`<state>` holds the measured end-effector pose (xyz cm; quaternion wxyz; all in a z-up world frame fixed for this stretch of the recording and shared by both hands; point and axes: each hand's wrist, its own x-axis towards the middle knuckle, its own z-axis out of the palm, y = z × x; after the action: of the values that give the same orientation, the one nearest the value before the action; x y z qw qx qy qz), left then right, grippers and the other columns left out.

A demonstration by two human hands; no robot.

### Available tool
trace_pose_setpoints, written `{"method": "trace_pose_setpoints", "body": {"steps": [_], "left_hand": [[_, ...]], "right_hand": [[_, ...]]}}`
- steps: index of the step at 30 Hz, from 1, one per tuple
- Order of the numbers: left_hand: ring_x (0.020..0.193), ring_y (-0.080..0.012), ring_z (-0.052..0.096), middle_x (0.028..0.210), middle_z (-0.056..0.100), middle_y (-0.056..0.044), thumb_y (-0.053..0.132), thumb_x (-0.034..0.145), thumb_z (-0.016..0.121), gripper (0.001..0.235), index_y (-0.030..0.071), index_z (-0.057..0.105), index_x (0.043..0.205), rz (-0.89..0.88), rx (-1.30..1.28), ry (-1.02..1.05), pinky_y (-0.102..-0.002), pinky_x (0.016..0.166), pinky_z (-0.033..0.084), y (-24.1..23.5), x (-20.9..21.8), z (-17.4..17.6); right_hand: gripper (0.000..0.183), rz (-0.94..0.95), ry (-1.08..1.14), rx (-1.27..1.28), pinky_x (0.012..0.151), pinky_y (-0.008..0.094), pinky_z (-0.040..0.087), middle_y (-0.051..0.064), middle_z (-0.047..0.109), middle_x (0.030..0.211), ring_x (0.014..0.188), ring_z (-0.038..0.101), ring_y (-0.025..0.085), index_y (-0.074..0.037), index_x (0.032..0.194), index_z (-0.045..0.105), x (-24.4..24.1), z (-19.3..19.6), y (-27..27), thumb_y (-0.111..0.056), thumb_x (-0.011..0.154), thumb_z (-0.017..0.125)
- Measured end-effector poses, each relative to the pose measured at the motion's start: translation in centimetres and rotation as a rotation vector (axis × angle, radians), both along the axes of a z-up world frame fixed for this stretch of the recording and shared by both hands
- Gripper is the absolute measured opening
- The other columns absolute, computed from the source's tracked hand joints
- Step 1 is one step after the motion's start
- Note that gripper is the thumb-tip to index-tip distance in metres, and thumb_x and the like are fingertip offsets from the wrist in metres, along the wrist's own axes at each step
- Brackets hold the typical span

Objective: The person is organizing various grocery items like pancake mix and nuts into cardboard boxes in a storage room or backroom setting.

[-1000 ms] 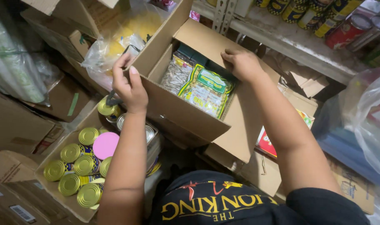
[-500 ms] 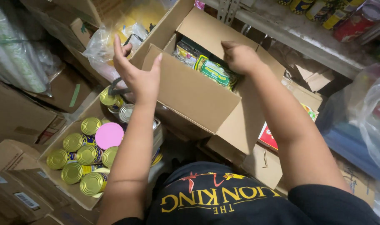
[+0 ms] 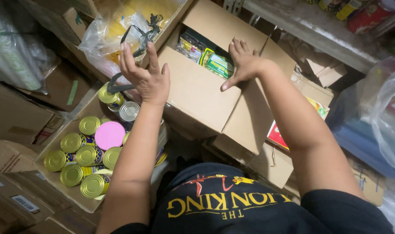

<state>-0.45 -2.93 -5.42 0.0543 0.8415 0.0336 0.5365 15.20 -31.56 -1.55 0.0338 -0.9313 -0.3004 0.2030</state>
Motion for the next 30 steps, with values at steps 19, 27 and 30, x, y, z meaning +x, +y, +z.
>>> {"method": "trace_pose_setpoints", "body": {"steps": [19, 27, 30], "left_hand": [[0.083, -0.0343, 0.062, 0.086, 0.065, -0.01, 0.029, 0.102, 0.068, 0.032, 0.011, 0.072, 0.128, -0.451, 0.142, 0.582, -0.051, 0.065, 0.048, -2.4, 0.3, 4.6], [0.149, -0.0434, 0.032, 0.159, 0.042, -0.029, 0.015, 0.096, 0.056, 0.06, -0.005, 0.047, 0.152, -0.621, 0.157, 0.697, -0.058, 0.119, 0.024, -2.3, 4.4, 0.8], [0.154, -0.0386, 0.029, 0.164, 0.037, -0.022, 0.015, 0.1, 0.051, 0.059, -0.006, 0.045, 0.154, -0.639, 0.097, 0.844, -0.059, 0.123, 0.02, -2.3, 4.1, 0.5]], "right_hand": [[0.151, -0.048, -0.175, 0.325, 0.125, 0.06, 0.008, 0.023, 0.013, 0.171, 0.159, 0.006, 0.039, 0.0, 0.162, 0.023, -3.1, -3.5, -1.9, -0.072, 0.047, 0.089], [0.119, -0.125, -0.238, 0.449, 0.127, 0.064, 0.006, 0.022, 0.021, 0.172, 0.162, 0.01, 0.038, 0.0, 0.163, 0.031, -7.6, -2.9, -2.7, -0.061, 0.077, 0.085], [0.104, -0.276, -0.32, 0.389, 0.126, 0.066, 0.004, 0.026, 0.02, 0.171, 0.159, 0.008, 0.046, -0.004, 0.165, 0.033, -11.1, -2.1, -3.2, -0.056, 0.089, 0.082]]}}
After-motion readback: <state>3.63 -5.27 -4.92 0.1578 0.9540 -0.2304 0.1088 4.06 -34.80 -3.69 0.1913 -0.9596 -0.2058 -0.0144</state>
